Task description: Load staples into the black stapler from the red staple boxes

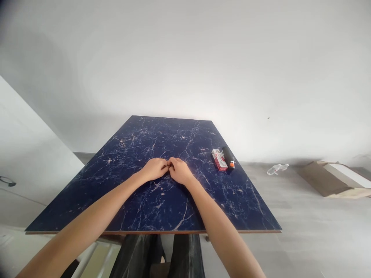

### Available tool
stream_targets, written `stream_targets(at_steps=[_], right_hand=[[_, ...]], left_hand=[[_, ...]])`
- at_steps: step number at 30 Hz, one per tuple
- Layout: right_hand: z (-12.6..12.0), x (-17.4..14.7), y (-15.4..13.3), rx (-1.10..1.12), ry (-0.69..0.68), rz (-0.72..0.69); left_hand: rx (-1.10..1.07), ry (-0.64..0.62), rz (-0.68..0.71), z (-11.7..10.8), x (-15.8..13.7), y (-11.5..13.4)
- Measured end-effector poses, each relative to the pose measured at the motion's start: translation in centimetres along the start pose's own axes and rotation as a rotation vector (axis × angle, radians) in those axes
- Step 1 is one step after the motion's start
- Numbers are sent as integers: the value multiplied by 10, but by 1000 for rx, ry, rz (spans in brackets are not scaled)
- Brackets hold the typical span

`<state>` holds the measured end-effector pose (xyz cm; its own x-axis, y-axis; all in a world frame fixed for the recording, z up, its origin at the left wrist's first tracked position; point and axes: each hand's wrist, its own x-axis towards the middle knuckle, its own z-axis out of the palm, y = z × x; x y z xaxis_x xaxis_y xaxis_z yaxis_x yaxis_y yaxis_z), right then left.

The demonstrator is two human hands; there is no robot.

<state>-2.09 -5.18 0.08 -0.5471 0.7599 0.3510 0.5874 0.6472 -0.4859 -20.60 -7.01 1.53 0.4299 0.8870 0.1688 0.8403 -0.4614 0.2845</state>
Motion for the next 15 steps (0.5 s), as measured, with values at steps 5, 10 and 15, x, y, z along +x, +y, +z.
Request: stream_targets(at_steps=[5, 10, 15], right_hand=[[1, -1, -2, 3, 1, -4], [-3, -2, 2, -2, 2, -17], [-11, 0, 6, 30, 10, 30]], left_hand=[[3, -1, 23, 1, -2, -1], [14, 17, 37, 1, -2, -2], [-44, 25, -43, 3, 5, -9]])
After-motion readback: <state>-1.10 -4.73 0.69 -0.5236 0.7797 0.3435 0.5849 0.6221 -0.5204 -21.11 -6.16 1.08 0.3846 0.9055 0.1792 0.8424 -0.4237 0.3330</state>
